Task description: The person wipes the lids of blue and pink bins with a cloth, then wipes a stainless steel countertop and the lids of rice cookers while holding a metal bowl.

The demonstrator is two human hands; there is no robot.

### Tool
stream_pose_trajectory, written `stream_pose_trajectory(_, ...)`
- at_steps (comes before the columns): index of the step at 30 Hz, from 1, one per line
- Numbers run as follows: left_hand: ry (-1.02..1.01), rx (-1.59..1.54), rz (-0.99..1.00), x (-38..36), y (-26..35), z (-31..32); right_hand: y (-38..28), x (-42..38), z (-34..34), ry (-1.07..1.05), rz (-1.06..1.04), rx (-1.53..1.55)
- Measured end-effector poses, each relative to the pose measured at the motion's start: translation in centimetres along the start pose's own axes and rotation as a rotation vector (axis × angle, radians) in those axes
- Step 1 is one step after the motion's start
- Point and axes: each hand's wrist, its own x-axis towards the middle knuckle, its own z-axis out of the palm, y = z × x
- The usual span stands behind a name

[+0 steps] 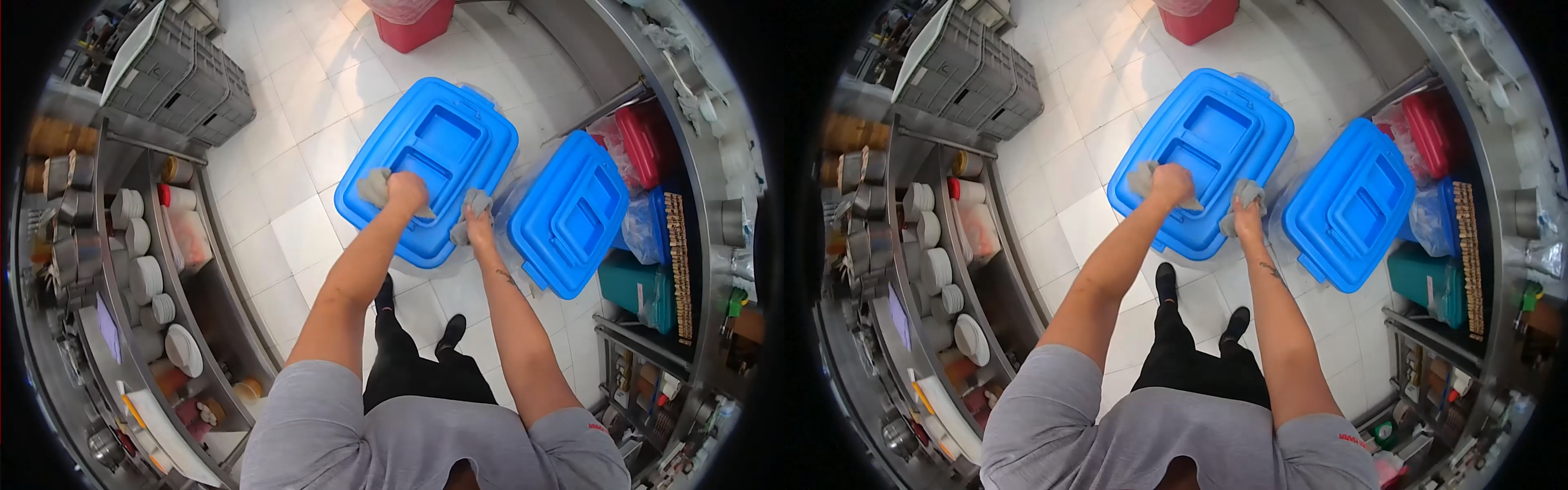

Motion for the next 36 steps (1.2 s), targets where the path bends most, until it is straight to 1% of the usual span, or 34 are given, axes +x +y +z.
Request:
stream_pose_trajectory(1, -0.025, -0.039, 0.036, 0.4, 0.3, -0.6, 0.3, 0.6, 0.6, 0.003, -0.017, -0.030)
stream_pose_trajectory(3, -0.088, -0.109, 0.115, 0.3, 0.9, -1.0, 1.3, 0.8, 1.2, 0.029, -0.017, -0.207)
stream_pose_trajectory(4, -0.089, -0.166, 0.084, 0.4, 1.3, -0.8, 1.3, 0.7, 1.5, 0.043, -0.010, -0.294)
stream_pose_trajectory(6, -0.095, -0.283, 0.025, 0.5, 2.0, -0.1, 1.1, 0.6, 1.9, 0.054, 0.077, -0.306)
stream_pose_trajectory(7, -0.130, -0.408, 0.025, 0.7, 1.3, 0.2, 0.9, 0.6, 1.9, 0.059, 0.115, -0.314)
stream_pose_trajectory(9, -0.195, -0.660, 0.015, 1.4, -0.5, 0.8, 0.7, 0.6, 2.0, 0.064, 0.033, -0.386)
stream_pose_trajectory(10, 0.016, -0.747, -0.040, 2.0, -0.8, 1.5, 0.6, 0.6, 2.2, 0.062, -0.008, -0.421)
stream_pose_trajectory(12, 0.436, -0.905, -0.161, 2.4, -0.8, 3.2, 0.6, 0.3, 2.7, 0.083, 0.049, -0.390)
stream_pose_trajectory(15, 0.380, -0.866, -0.333, 1.9, 2.2, 0.6, 0.1, 0.7, 2.5, 0.080, 0.077, -0.394)
stream_pose_trajectory(18, 0.456, -0.886, -0.349, 2.7, 2.8, 1.5, -0.3, 0.1, 2.8, 0.078, 0.156, -0.493)
stream_pose_trajectory(21, 0.155, -0.822, -0.135, 1.5, 3.5, 1.7, -1.3, -0.1, 3.6, 0.122, 0.231, -0.534)
stream_pose_trajectory(22, 0.153, -0.817, -0.073, 1.9, 3.1, 2.5, -1.8, -0.3, 3.6, 0.144, 0.254, -0.538)
stream_pose_trajectory(24, 0.148, -0.808, 0.055, 3.1, 2.3, 4.0, -2.5, -0.6, 3.1, 0.101, 0.236, -0.532)
stream_pose_trajectory(25, 0.167, -0.702, 0.159, 2.4, 1.7, 3.0, -2.7, -0.6, 2.7, 0.080, 0.223, -0.532)
stream_pose_trajectory(27, 0.213, -0.494, 0.361, 0.9, 0.3, 1.3, -1.3, -0.1, 3.1, 0.130, 0.187, -0.584)
stream_pose_trajectory(28, 0.263, -0.371, 0.395, 0.7, -0.2, 1.8, -1.1, -0.4, 3.4, 0.147, 0.177, -0.610)
stream_pose_trajectory(30, 0.362, -0.121, 0.452, 0.5, -1.0, 2.4, -1.5, -0.9, 3.5, 0.112, 0.204, -0.593)
stream_pose_trajectory(32, 0.335, -0.069, 0.387, 1.9, -1.9, 1.7, -1.9, -0.3, 3.2, 0.122, 0.194, -0.591)
stream_pose_trajectory(34, 0.267, -0.011, 0.344, 2.2, -1.8, 2.0, -1.6, -1.0, 3.6, 0.145, 0.176, -0.606)
stream_pose_trajectory(36, 0.217, 0.058, 0.310, 2.8, -1.5, 1.5, -2.9, -1.2, 3.5, 0.122, 0.254, -0.602)
